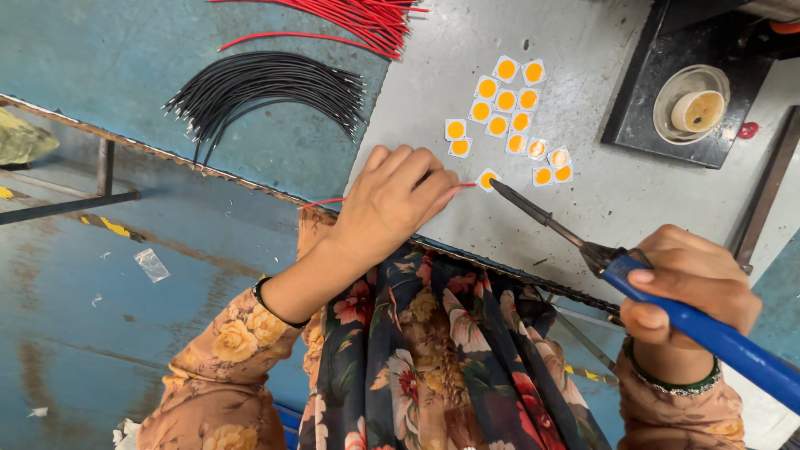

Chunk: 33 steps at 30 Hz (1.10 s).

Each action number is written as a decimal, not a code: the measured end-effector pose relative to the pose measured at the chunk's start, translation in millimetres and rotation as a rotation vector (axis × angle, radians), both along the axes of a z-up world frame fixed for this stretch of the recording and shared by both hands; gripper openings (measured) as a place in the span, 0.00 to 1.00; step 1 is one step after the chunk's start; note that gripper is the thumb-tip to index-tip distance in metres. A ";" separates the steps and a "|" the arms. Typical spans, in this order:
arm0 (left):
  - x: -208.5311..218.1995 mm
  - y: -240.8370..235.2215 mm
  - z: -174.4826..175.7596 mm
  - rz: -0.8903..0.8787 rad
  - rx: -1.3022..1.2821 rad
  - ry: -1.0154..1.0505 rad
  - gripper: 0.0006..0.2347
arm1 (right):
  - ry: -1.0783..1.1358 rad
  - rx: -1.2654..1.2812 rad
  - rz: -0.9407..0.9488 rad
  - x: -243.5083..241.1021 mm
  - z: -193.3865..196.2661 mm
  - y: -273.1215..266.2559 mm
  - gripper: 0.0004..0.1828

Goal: The person solders red wires to small square LED modules arranged on a workbench. They use a soldering iron to attach each wire to the module, then trim excess wire with pliers. The process is repeated for multiple modules.

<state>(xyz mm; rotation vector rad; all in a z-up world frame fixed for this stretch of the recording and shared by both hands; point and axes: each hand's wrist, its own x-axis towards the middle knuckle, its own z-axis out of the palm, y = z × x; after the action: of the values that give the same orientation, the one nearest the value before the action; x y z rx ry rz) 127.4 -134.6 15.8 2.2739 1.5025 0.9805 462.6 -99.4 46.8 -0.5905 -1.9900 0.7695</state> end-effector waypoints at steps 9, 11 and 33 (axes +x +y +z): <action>1.5 0.6 1.5 0.001 -0.003 0.035 0.07 | -0.180 -0.089 0.079 -15.1 18.4 1.6 0.18; 2.7 1.0 1.9 0.004 -0.002 0.051 0.07 | -0.127 -0.074 0.109 -19.4 18.7 3.8 0.18; 7.2 -0.3 2.4 0.021 -0.025 0.075 0.07 | -0.170 -0.100 0.074 -21.6 14.3 3.0 0.18</action>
<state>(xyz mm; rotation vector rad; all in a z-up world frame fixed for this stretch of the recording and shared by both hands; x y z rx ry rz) 134.6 -134.9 18.2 2.3062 1.5629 0.8859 441.0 -96.4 61.1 -0.6628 -2.1486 0.8932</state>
